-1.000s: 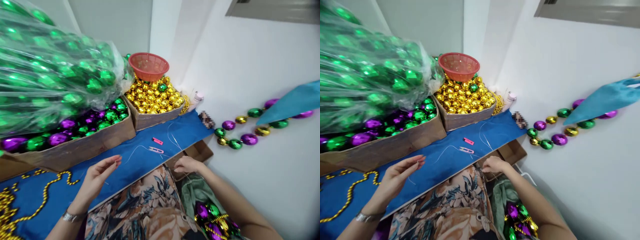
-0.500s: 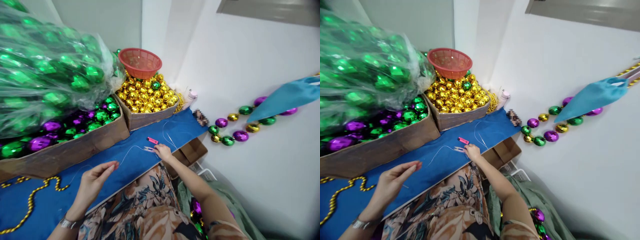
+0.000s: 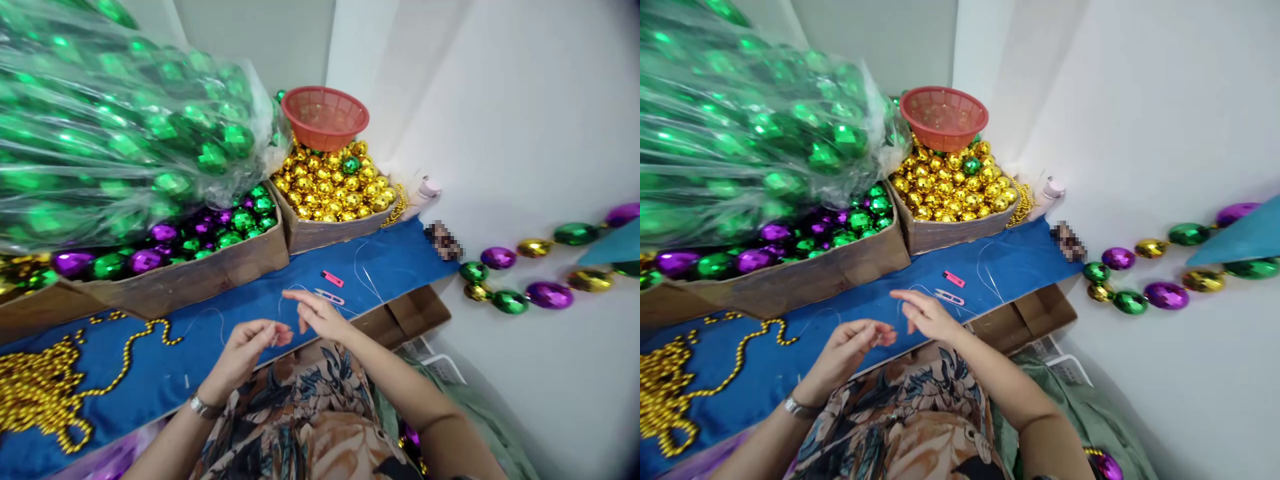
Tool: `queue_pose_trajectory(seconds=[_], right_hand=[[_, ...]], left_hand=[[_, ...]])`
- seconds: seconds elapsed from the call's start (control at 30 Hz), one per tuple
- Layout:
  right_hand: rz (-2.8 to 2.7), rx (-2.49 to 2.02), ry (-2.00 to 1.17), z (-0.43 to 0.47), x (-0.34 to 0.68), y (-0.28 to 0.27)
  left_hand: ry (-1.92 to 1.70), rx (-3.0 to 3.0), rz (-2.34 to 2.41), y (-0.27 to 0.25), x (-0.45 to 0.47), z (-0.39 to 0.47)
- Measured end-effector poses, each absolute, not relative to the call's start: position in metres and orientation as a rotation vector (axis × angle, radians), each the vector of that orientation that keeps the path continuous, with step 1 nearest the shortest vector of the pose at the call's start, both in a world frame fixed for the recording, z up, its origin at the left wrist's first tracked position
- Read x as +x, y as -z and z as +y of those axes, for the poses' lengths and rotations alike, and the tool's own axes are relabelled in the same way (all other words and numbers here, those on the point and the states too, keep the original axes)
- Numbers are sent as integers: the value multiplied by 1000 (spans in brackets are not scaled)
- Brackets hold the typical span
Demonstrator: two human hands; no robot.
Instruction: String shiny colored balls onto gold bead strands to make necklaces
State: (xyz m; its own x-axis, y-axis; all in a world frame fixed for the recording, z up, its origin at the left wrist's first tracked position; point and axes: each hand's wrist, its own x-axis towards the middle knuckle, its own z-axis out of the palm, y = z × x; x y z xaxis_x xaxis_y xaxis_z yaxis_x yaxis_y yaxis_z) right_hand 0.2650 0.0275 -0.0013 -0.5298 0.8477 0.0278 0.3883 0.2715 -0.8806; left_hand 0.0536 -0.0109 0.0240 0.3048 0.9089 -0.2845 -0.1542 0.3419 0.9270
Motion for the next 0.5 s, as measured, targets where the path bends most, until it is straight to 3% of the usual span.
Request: queue_pose_trajectory(seconds=[0.1,0.5], right_hand=[[-2020,-856,-1390,16,242,-18],[-2003,-1114,-1172,-17,272,0]], left_hand=[[-803,1009,1011,-23,50,-18],[-772,941,1082,-3,42,-4]])
